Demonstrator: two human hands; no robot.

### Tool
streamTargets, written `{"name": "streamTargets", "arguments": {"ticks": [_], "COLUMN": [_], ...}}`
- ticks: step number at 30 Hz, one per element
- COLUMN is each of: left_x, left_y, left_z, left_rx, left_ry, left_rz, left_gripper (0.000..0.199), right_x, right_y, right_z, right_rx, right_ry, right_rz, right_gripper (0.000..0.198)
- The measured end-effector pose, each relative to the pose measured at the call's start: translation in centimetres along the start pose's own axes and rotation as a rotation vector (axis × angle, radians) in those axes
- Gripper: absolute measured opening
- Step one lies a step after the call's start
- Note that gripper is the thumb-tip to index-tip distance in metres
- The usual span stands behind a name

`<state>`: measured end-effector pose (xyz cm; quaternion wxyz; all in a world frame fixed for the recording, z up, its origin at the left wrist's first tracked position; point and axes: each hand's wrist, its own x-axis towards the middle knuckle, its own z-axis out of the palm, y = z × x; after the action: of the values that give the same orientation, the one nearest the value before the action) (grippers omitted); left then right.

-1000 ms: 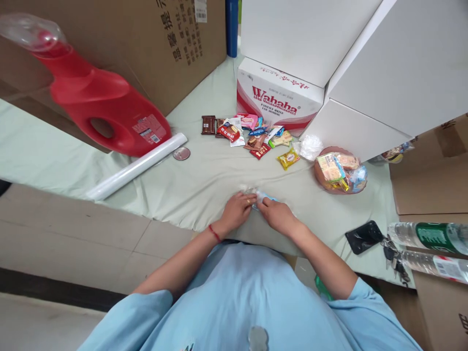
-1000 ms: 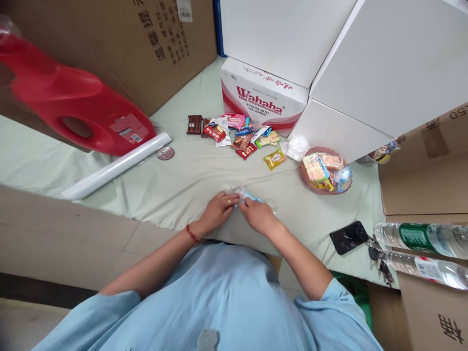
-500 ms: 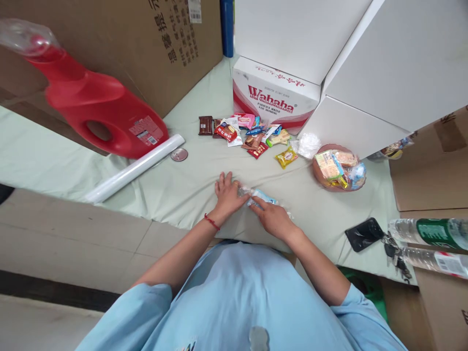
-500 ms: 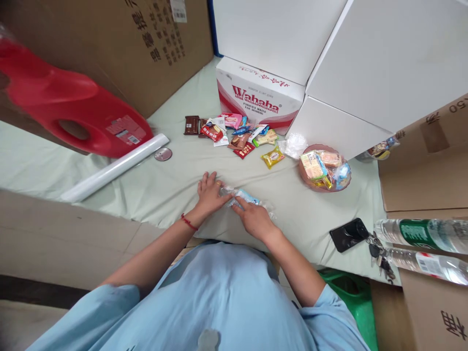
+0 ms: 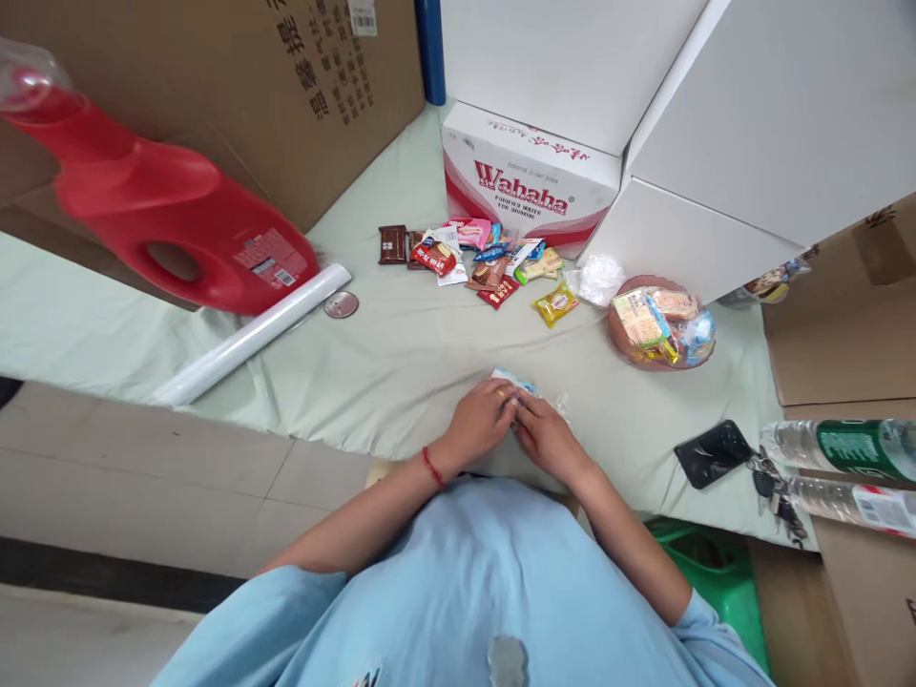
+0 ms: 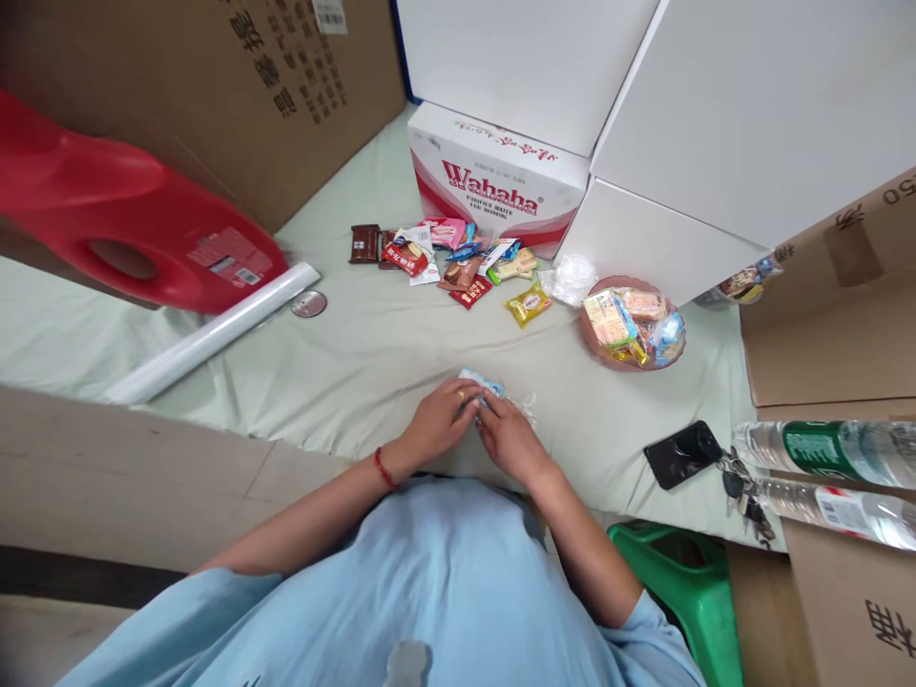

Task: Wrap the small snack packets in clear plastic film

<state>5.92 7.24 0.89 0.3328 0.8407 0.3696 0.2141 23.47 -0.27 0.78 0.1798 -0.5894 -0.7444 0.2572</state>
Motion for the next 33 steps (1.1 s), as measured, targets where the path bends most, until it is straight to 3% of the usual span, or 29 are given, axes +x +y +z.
{"name": "streamTargets", "arguments": {"ticks": [4,6,8,12,16,20,23,27,29,33], "left_x": [-1.5,-2.1,-2.2,-2.0,-2.0,-2.2,-2.4,-3.0,-3.7,-6.5], "left_y": [-0.2,-0.4,-0.6,-0.8,-1.0,-0.8,-0.3,-0.4,-0.9,-2.7], "left_z": [1.5,1.9,2.1,2.1,2.1,2.3,2.6,2.6,2.0,0.1], "left_rx": [0.221,0.281,0.310,0.321,0.316,0.354,0.389,0.370,0.318,0.212], "left_ry": [-0.076,-0.087,-0.090,-0.086,-0.073,-0.086,-0.086,-0.096,-0.092,-0.090], "left_rz": [0.097,0.115,0.125,0.135,0.142,0.155,0.171,0.156,0.134,0.161], "left_gripper": [0.046,0.052,0.052,0.048,0.049,0.051,0.051,0.043,0.041,0.048], "right_x": [-1.3,-1.9,-2.4,-3.1,-3.3,-1.0,2.8,7.5,8.4,7.7], "right_y": [1.0,1.5,2.0,2.6,1.9,0.2,-1.2,-3.1,-4.0,-5.0], "right_z": [-1.2,-1.4,-1.3,-1.0,-2.2,-3.5,-3.2,-1.4,-0.5,0.9], "right_rx": [0.141,0.065,-0.075,-0.170,0.051,0.221,0.061,-0.275,-0.365,-0.472], "right_ry": [0.228,0.357,0.400,0.336,0.333,0.286,0.251,0.042,-0.026,-0.027], "right_rz": [0.198,0.339,0.426,0.414,0.439,0.537,0.480,0.435,0.414,0.320], "right_gripper": [0.039,0.038,0.039,0.024,0.019,0.027,0.022,0.020,0.023,0.045]}}
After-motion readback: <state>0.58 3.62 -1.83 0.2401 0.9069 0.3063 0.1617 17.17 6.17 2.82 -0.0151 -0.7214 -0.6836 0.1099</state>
